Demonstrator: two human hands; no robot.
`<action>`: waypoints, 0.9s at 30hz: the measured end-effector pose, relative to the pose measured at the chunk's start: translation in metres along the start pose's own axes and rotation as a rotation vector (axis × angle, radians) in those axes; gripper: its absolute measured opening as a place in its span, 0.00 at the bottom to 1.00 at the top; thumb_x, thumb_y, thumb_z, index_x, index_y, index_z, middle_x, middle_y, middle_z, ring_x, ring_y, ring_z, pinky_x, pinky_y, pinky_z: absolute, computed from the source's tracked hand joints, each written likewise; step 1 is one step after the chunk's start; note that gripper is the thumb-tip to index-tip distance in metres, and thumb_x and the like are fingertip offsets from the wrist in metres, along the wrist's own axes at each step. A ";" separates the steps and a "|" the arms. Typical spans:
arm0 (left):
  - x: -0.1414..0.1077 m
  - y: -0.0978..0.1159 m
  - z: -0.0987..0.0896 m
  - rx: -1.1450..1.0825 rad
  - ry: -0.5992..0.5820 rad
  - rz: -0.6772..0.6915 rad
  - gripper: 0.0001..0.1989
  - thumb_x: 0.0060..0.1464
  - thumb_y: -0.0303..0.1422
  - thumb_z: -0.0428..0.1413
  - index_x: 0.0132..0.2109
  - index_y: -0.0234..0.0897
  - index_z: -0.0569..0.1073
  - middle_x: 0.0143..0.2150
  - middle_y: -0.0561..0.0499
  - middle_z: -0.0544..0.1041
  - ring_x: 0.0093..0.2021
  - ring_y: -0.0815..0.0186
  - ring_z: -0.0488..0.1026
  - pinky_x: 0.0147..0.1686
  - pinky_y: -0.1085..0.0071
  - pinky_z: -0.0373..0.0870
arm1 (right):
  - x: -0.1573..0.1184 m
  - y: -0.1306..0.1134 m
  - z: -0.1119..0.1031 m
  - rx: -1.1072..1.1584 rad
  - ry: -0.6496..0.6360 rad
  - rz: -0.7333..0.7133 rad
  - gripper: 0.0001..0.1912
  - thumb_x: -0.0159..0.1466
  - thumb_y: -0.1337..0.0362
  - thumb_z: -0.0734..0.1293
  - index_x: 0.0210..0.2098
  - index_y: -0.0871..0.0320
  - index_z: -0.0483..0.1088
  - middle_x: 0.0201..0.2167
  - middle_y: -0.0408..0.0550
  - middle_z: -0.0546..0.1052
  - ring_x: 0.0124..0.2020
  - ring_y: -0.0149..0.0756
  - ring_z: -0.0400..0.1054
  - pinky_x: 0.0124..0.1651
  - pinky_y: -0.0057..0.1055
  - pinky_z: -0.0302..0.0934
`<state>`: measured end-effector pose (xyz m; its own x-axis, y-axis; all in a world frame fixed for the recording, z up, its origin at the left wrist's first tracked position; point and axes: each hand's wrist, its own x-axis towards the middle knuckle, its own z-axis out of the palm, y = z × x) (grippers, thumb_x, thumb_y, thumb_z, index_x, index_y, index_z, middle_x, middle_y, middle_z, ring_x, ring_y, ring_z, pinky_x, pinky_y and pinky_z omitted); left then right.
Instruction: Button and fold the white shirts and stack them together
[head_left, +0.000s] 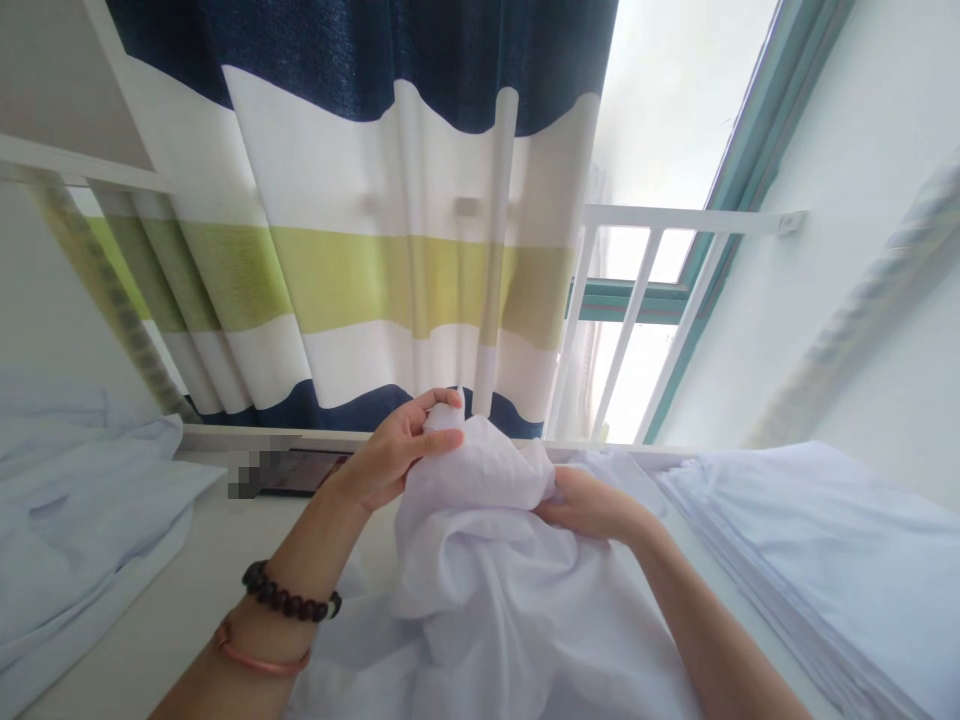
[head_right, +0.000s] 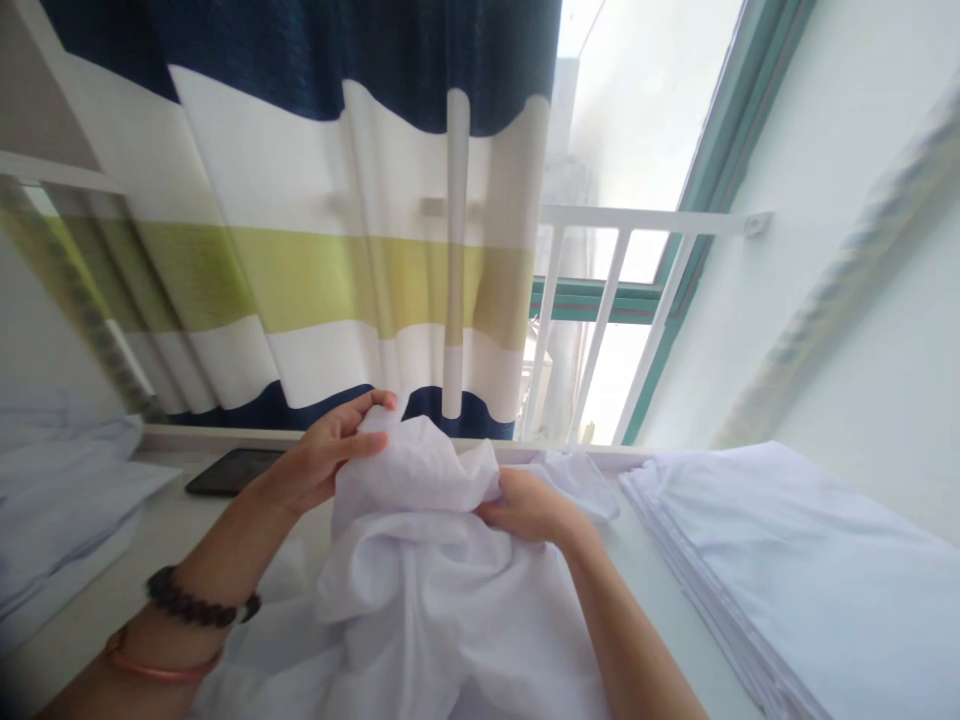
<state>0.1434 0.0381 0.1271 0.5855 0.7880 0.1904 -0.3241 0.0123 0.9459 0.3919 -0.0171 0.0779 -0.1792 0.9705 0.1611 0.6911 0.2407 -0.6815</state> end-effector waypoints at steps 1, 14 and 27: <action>-0.001 0.002 0.000 0.016 0.014 0.035 0.20 0.43 0.28 0.67 0.43 0.40 0.69 0.29 0.55 0.75 0.24 0.71 0.72 0.21 0.79 0.69 | -0.001 -0.002 -0.005 0.050 0.018 -0.017 0.15 0.55 0.58 0.69 0.43 0.51 0.75 0.42 0.45 0.80 0.44 0.45 0.74 0.44 0.35 0.68; 0.004 0.017 -0.019 0.163 0.369 0.161 0.32 0.41 0.29 0.68 0.54 0.40 0.68 0.36 0.52 0.78 0.31 0.67 0.76 0.28 0.76 0.73 | -0.029 -0.028 -0.068 0.166 0.713 0.109 0.09 0.58 0.59 0.67 0.38 0.54 0.72 0.34 0.48 0.77 0.36 0.39 0.72 0.34 0.31 0.64; -0.013 0.009 0.040 0.224 -0.042 0.229 0.15 0.49 0.30 0.64 0.44 0.41 0.70 0.37 0.55 0.73 0.26 0.75 0.70 0.24 0.81 0.67 | -0.003 -0.055 0.013 0.030 0.248 -0.102 0.09 0.60 0.67 0.60 0.33 0.56 0.72 0.32 0.45 0.78 0.34 0.38 0.71 0.34 0.31 0.62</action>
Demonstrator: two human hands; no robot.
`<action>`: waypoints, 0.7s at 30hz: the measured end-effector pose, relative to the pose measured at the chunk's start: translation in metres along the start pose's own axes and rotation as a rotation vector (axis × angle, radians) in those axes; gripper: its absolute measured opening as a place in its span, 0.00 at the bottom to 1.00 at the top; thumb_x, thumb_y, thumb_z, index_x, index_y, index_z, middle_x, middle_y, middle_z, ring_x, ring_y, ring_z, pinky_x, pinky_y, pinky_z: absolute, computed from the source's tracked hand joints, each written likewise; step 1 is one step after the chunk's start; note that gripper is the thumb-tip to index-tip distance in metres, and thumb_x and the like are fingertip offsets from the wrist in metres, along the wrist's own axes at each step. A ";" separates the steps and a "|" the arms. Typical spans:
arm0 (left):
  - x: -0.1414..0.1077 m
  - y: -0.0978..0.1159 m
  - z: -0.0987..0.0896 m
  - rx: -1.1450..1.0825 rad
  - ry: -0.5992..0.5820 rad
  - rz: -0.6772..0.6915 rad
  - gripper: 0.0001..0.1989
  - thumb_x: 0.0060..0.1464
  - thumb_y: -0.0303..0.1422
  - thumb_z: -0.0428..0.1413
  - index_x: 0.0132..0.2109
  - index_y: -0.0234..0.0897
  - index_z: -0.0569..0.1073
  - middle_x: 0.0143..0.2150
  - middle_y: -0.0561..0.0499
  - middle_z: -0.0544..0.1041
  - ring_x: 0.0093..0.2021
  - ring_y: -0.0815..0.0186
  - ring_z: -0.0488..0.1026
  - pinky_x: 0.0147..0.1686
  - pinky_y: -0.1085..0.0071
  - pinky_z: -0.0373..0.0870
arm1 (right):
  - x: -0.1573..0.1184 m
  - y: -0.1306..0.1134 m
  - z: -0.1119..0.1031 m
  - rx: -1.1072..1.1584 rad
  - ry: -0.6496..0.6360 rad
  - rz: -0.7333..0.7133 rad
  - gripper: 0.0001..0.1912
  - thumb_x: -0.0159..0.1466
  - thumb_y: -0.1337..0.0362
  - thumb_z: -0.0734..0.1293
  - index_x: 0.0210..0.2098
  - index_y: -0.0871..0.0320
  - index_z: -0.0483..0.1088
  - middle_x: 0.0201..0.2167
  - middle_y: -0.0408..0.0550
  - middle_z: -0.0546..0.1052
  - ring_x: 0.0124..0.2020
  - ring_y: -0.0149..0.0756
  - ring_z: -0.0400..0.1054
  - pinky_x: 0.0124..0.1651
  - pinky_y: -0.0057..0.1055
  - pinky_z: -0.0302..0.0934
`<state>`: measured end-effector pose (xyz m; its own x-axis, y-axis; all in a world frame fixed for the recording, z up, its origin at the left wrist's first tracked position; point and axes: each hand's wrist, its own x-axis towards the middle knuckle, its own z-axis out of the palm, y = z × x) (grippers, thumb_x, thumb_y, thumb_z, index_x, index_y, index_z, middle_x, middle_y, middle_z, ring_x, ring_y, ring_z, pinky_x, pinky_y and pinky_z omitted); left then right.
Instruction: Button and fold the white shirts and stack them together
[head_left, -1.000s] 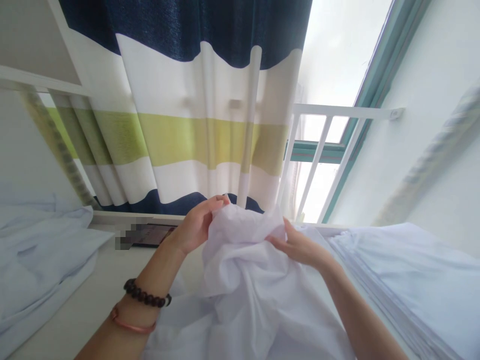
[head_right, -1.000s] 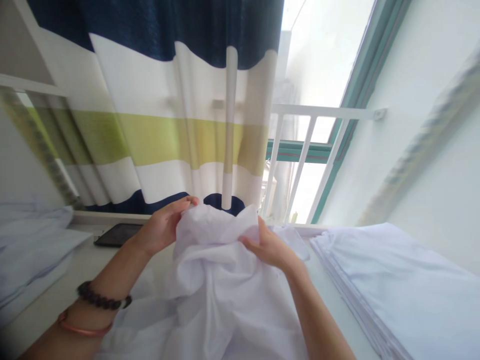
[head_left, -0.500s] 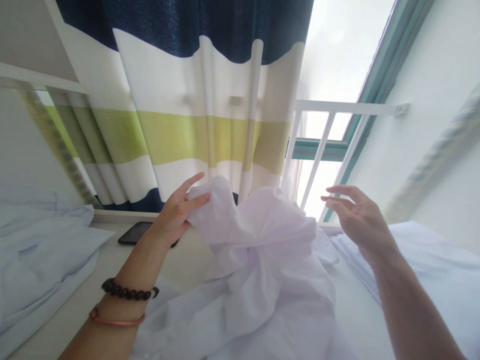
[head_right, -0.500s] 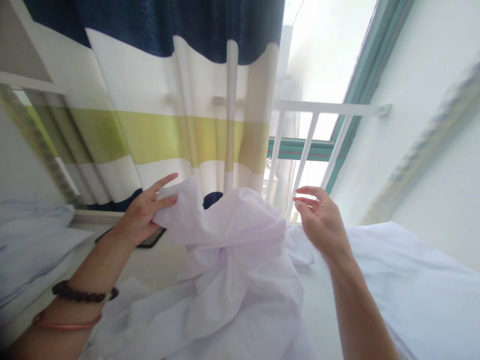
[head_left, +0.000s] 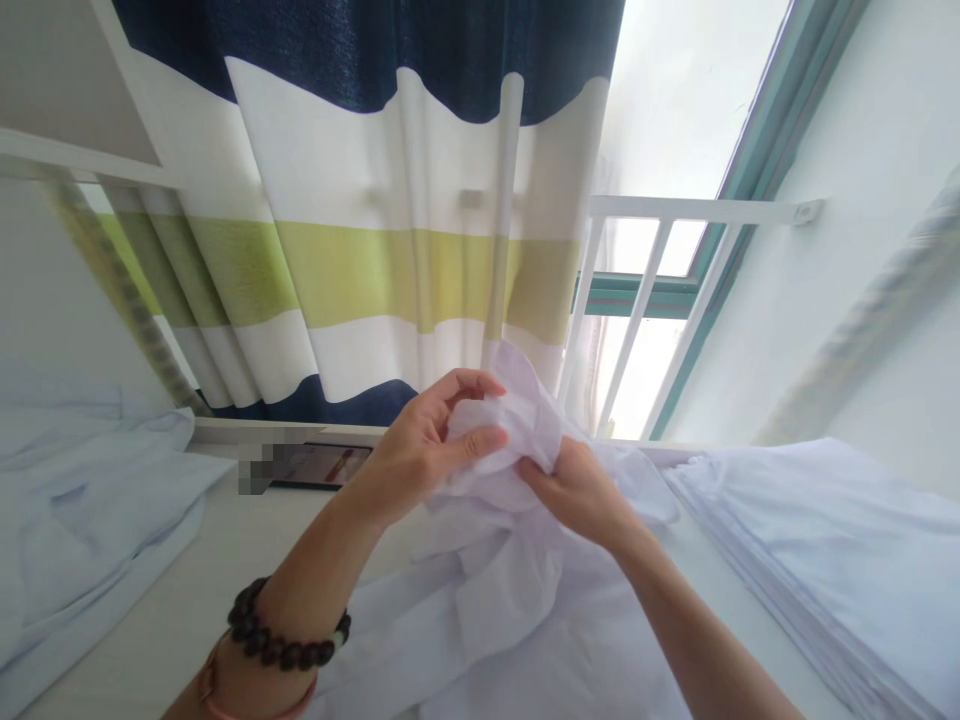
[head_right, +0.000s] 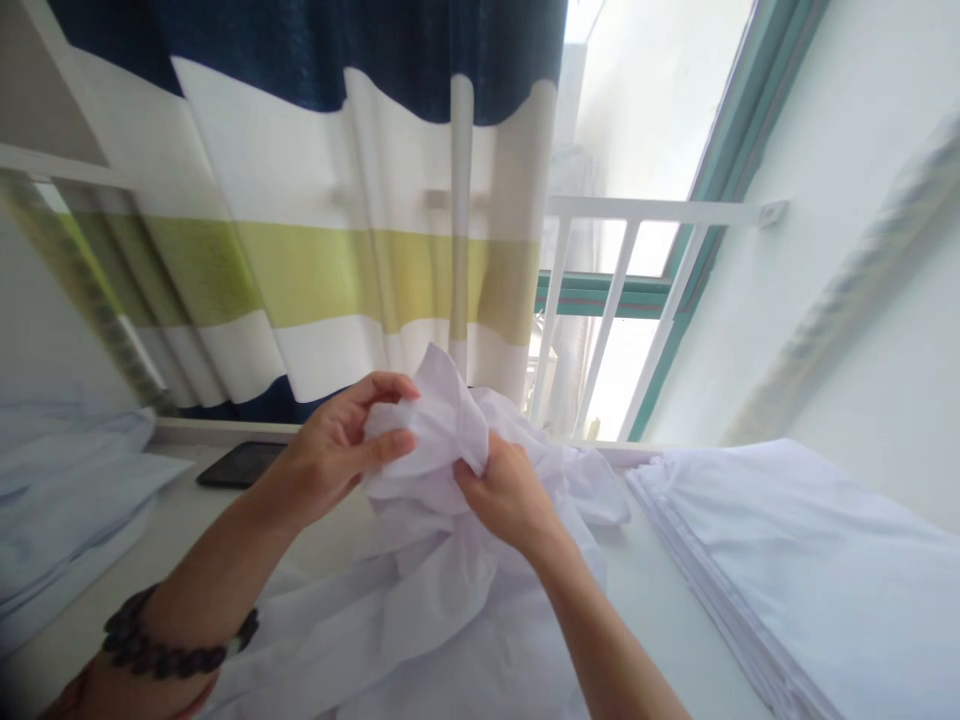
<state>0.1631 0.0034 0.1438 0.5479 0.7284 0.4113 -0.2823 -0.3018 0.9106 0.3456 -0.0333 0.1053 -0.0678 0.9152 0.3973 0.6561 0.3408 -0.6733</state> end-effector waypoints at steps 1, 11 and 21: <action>0.000 0.002 -0.004 0.029 0.054 0.025 0.15 0.49 0.30 0.64 0.43 0.41 0.70 0.37 0.55 0.72 0.25 0.75 0.69 0.23 0.81 0.65 | 0.001 0.004 -0.009 -0.029 0.022 0.054 0.08 0.58 0.68 0.60 0.31 0.56 0.71 0.30 0.44 0.78 0.33 0.38 0.71 0.33 0.30 0.61; 0.004 0.024 -0.037 0.865 0.753 0.443 0.07 0.51 0.25 0.56 0.39 0.37 0.72 0.37 0.56 0.72 0.31 0.73 0.68 0.28 0.83 0.63 | -0.017 0.024 -0.101 -0.502 0.305 0.295 0.11 0.57 0.61 0.62 0.21 0.53 0.72 0.21 0.47 0.76 0.27 0.43 0.69 0.27 0.33 0.56; 0.005 0.017 -0.093 1.035 0.909 0.291 0.08 0.53 0.33 0.58 0.40 0.36 0.69 0.41 0.52 0.72 0.47 0.63 0.69 0.53 0.70 0.61 | -0.001 0.063 -0.098 -0.073 0.728 0.359 0.19 0.64 0.48 0.56 0.24 0.52 0.64 0.17 0.44 0.69 0.23 0.40 0.65 0.25 0.34 0.57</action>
<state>0.0879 0.0592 0.1580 -0.2347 0.5800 0.7801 0.6210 -0.5279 0.5794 0.4603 -0.0340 0.1234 0.6450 0.5883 0.4876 0.5942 0.0150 -0.8042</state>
